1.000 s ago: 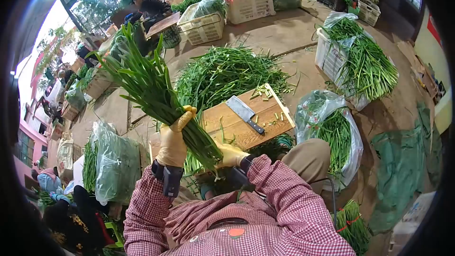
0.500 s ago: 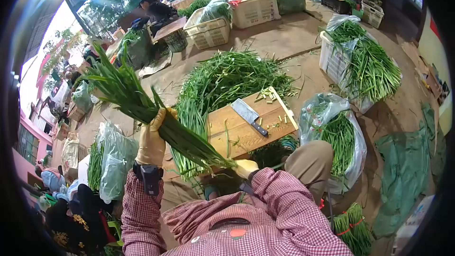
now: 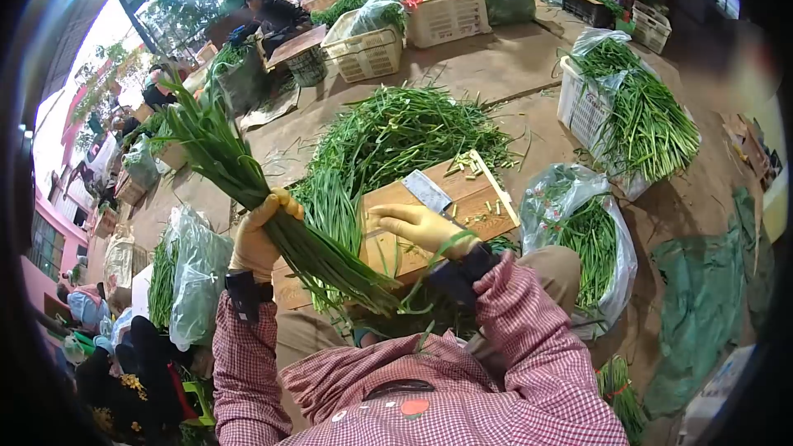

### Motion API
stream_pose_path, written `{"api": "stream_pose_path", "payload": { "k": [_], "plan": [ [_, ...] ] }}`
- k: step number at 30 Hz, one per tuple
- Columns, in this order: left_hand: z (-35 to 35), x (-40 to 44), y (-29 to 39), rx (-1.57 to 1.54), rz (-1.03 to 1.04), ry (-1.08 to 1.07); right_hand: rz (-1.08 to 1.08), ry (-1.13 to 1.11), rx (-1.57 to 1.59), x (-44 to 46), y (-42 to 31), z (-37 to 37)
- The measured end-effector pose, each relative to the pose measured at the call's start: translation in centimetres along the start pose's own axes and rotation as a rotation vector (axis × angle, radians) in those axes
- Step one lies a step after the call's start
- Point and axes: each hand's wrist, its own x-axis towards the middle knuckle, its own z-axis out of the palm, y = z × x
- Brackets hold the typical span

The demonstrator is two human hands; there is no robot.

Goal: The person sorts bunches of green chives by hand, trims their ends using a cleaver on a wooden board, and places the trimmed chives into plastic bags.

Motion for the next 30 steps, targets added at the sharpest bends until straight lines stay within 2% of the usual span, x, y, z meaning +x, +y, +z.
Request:
{"api": "stream_pose_path", "payload": {
  "k": [2, 4, 5, 7, 8, 10, 12, 14, 15, 17, 20, 23, 27, 30],
  "plan": [
    [0.1, 0.4, -0.9, -0.015, -0.027, -0.072, 0.031, -0.211, 0.341, 2.3, -0.2, 1.6],
    [0.2, 0.8, -1.8, -0.063, -0.026, -0.138, 0.072, -0.376, 0.544, 3.8, 1.2, 4.4],
    [0.0, 1.0, -2.1, -0.126, -0.049, -0.158, 0.273, -0.398, 0.709, 3.3, 3.0, 5.4],
    [-0.9, 1.4, -2.4, -0.18, -0.036, -0.149, 0.246, -0.463, 0.866, 2.0, 4.1, 7.5],
    [-1.3, 1.5, -2.2, -0.207, -0.027, -0.142, 0.46, -0.479, 0.798, 2.4, 6.4, 7.9],
    [-2.3, 1.3, -1.3, -0.261, -0.021, -0.048, 0.421, -0.592, 1.11, -0.1, 8.2, 10.1],
    [-4.4, 1.2, -1.0, -0.335, 0.018, 0.011, 0.23, -0.676, 1.145, -2.4, 9.6, 10.7],
    [-6.5, 1.0, -0.4, -0.4, 0.057, 0.073, 0.202, -0.726, 1.386, -3.5, 13.1, 12.5],
    [-8.3, 1.0, -0.4, -0.453, 0.072, 0.104, 0.273, -0.611, 1.007, -4.4, 8.2, 11.1],
    [-10.8, 0.5, -0.3, -0.484, 0.132, 0.141, 0.149, -0.723, 1.39, -5.7, 5.9, 10.3],
    [-12.9, 0.2, -0.2, -0.496, 0.2, 0.163, 0.328, -0.517, 0.818, -5.6, 4.3, 9.3],
    [-14.2, -0.6, 0.4, -0.453, 0.249, 0.329, 0.382, -0.255, 0.382, -5.8, 4.0, 9.2],
    [-17.4, -1.9, 1.1, -0.455, 0.303, 0.473, 0.291, -0.124, 0.209, -6.9, 3.2, 7.4],
    [-19.7, -3.2, 1.8, -0.331, 0.488, 0.551, 0.258, 0.031, 0.265, -8.8, 3.8, 5.7]
  ]
}}
